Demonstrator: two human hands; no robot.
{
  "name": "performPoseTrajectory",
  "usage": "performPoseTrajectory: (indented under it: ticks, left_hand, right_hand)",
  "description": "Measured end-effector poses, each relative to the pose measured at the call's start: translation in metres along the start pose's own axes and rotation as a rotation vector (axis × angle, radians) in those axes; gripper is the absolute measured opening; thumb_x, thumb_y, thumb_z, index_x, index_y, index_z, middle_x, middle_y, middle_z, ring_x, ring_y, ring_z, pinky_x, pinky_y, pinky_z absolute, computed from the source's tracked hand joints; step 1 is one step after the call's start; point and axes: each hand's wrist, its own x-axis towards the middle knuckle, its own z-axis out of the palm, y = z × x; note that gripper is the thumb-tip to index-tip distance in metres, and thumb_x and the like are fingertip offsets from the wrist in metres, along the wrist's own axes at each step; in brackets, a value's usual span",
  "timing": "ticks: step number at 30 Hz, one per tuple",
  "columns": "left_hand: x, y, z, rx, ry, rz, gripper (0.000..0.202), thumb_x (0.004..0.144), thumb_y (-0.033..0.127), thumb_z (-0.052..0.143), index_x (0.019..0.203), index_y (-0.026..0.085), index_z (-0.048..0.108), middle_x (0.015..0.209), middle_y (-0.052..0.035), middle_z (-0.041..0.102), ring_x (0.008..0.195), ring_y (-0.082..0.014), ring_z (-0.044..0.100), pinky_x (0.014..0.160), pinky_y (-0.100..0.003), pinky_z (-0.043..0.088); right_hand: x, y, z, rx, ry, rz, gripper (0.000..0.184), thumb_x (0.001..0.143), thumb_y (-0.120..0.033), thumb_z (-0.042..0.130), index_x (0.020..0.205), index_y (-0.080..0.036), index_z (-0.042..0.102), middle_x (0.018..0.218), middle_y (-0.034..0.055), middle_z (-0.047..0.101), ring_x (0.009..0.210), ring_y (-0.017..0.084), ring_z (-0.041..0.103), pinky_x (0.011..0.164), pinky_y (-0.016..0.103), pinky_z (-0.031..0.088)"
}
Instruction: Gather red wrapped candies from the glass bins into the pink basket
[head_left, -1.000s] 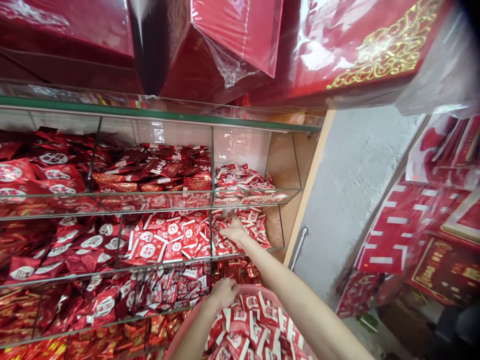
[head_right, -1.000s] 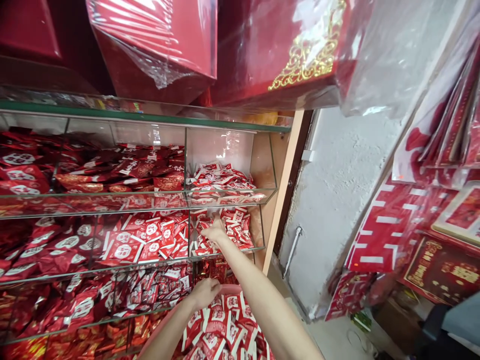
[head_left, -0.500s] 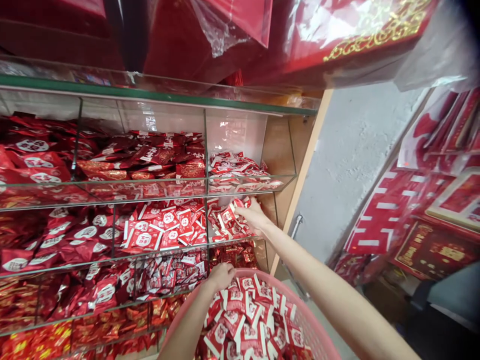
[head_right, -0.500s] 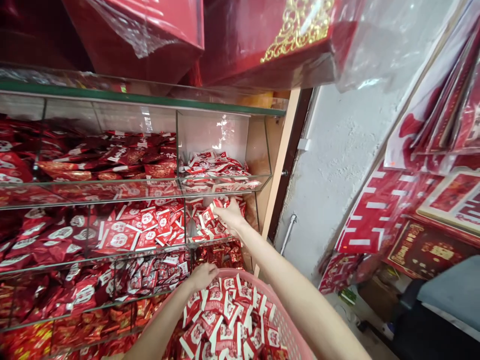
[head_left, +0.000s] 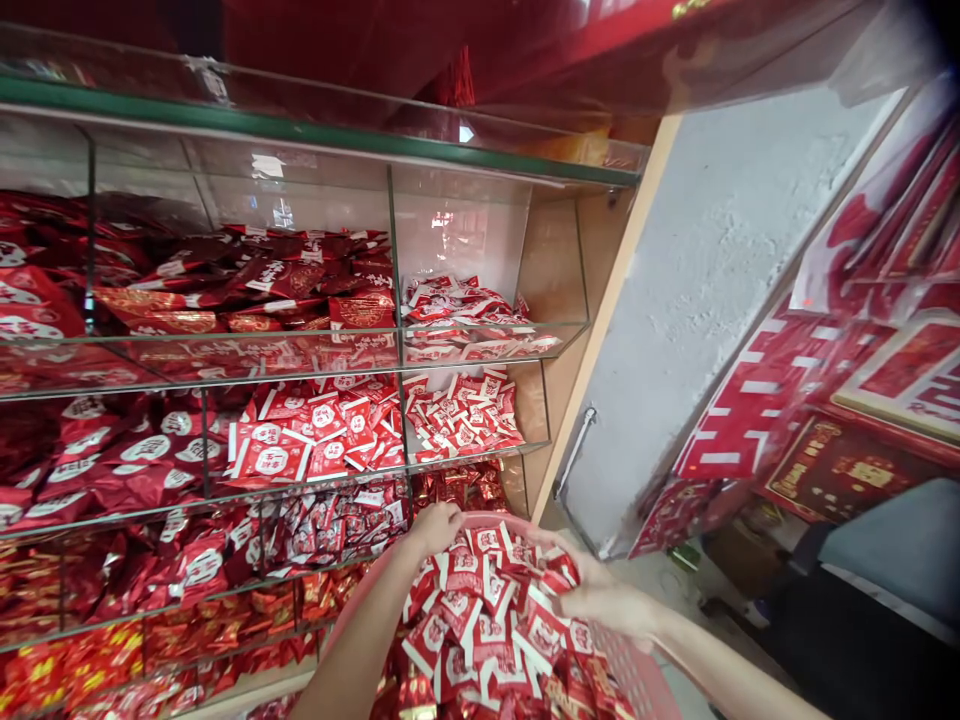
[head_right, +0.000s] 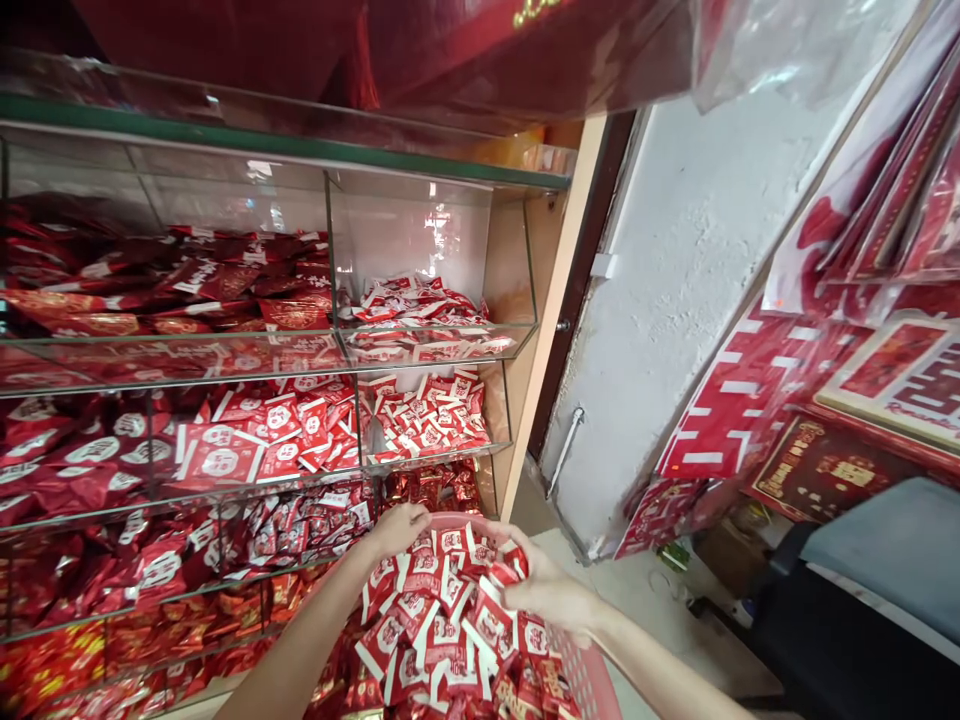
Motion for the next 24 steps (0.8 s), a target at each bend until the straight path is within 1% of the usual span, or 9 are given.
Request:
performPoseTrajectory:
  ticks: [2, 4, 5, 7, 10, 12, 14, 19, 24]
  left_hand:
    - [0.000, 0.000, 0.000, -0.004, 0.003, 0.000, 0.036, 0.083, 0.038, 0.031, 0.078, 0.020, 0.061, 0.081, -0.0019, 0.066, 0.072, -0.0114, 0.058, 0.061, -0.019, 0.036]
    - [0.001, -0.001, 0.001, -0.007, 0.008, 0.003, 0.036, 0.083, 0.038, 0.031, 0.077, 0.020, 0.061, 0.080, -0.0015, 0.066, 0.072, -0.0113, 0.057, 0.061, -0.019, 0.036]
    - [0.001, -0.001, 0.002, -0.008, 0.010, 0.005, 0.036, 0.083, 0.038, 0.031, 0.077, 0.020, 0.061, 0.079, -0.0013, 0.066, 0.071, -0.0113, 0.057, 0.061, -0.019, 0.036]
    - [0.002, -0.002, 0.003, -0.009, 0.013, 0.005, 0.036, 0.083, 0.039, 0.031, 0.076, 0.020, 0.061, 0.079, -0.0011, 0.066, 0.071, -0.0113, 0.057, 0.060, -0.019, 0.035]
    - [0.003, -0.003, 0.004, -0.010, 0.013, 0.003, 0.036, 0.082, 0.039, 0.031, 0.076, 0.020, 0.061, 0.077, -0.0010, 0.065, 0.069, -0.0111, 0.056, 0.058, -0.019, 0.034]
    - [0.003, -0.004, 0.004, -0.008, 0.012, 0.001, 0.036, 0.082, 0.039, 0.031, 0.075, 0.020, 0.061, 0.076, -0.0010, 0.065, 0.068, -0.0108, 0.056, 0.057, -0.019, 0.033]
    - [0.004, -0.005, 0.005, -0.007, 0.009, -0.001, 0.037, 0.083, 0.039, 0.031, 0.076, 0.020, 0.062, 0.076, -0.0011, 0.065, 0.067, -0.0106, 0.056, 0.057, -0.019, 0.033]
    - [0.004, -0.005, 0.005, -0.007, 0.005, -0.004, 0.037, 0.083, 0.039, 0.030, 0.078, 0.020, 0.062, 0.079, -0.0016, 0.066, 0.069, -0.0112, 0.056, 0.059, -0.020, 0.034]
    - [0.003, -0.004, 0.004, -0.016, -0.003, -0.010, 0.037, 0.083, 0.040, 0.031, 0.078, 0.021, 0.062, 0.079, -0.0010, 0.066, 0.070, -0.0114, 0.057, 0.059, -0.020, 0.035]
  right_hand:
    - [0.002, 0.019, -0.006, -0.074, -0.034, 0.038, 0.072, 0.056, -0.013, 0.062, 0.123, -0.029, 0.040, 0.096, -0.0001, 0.057, 0.070, 0.014, 0.056, 0.068, 0.029, 0.045]
    - [0.007, 0.034, -0.013, -0.196, -0.048, 0.059, 0.075, 0.056, -0.013, 0.062, 0.125, -0.028, 0.038, 0.092, -0.0003, 0.058, 0.062, 0.012, 0.053, 0.063, 0.028, 0.045]
    - [0.011, 0.040, -0.016, -0.259, -0.048, 0.038, 0.075, 0.057, -0.014, 0.063, 0.126, -0.028, 0.037, 0.093, 0.0001, 0.058, 0.062, 0.012, 0.053, 0.062, 0.029, 0.045]
    - [0.016, 0.046, -0.021, -0.393, -0.025, -0.068, 0.074, 0.058, -0.016, 0.063, 0.126, -0.028, 0.037, 0.101, 0.0023, 0.056, 0.073, 0.015, 0.055, 0.067, 0.030, 0.045]
    - [0.021, 0.044, -0.023, -0.615, 0.088, -0.242, 0.068, 0.062, -0.021, 0.062, 0.126, -0.025, 0.040, 0.111, 0.0059, 0.053, 0.095, 0.022, 0.052, 0.082, 0.035, 0.042]
    - [0.021, 0.041, -0.023, -0.721, 0.159, -0.316, 0.063, 0.067, -0.023, 0.058, 0.127, -0.023, 0.039, 0.113, 0.0074, 0.052, 0.104, 0.023, 0.048, 0.089, 0.036, 0.038]
    - [0.019, 0.038, -0.024, -0.767, 0.180, -0.354, 0.060, 0.071, -0.024, 0.055, 0.128, -0.021, 0.037, 0.118, 0.0083, 0.051, 0.108, 0.023, 0.047, 0.092, 0.036, 0.036]
    - [0.012, 0.036, -0.024, -0.763, 0.158, -0.324, 0.060, 0.072, -0.034, 0.058, 0.127, -0.019, 0.037, 0.126, 0.0104, 0.046, 0.112, 0.023, 0.045, 0.095, 0.034, 0.034]
    - [0.010, 0.042, -0.015, -0.834, 0.151, -0.274, 0.060, 0.077, -0.040, 0.052, 0.131, -0.024, 0.032, 0.129, 0.0091, 0.043, 0.117, 0.023, 0.040, 0.097, 0.035, 0.033]
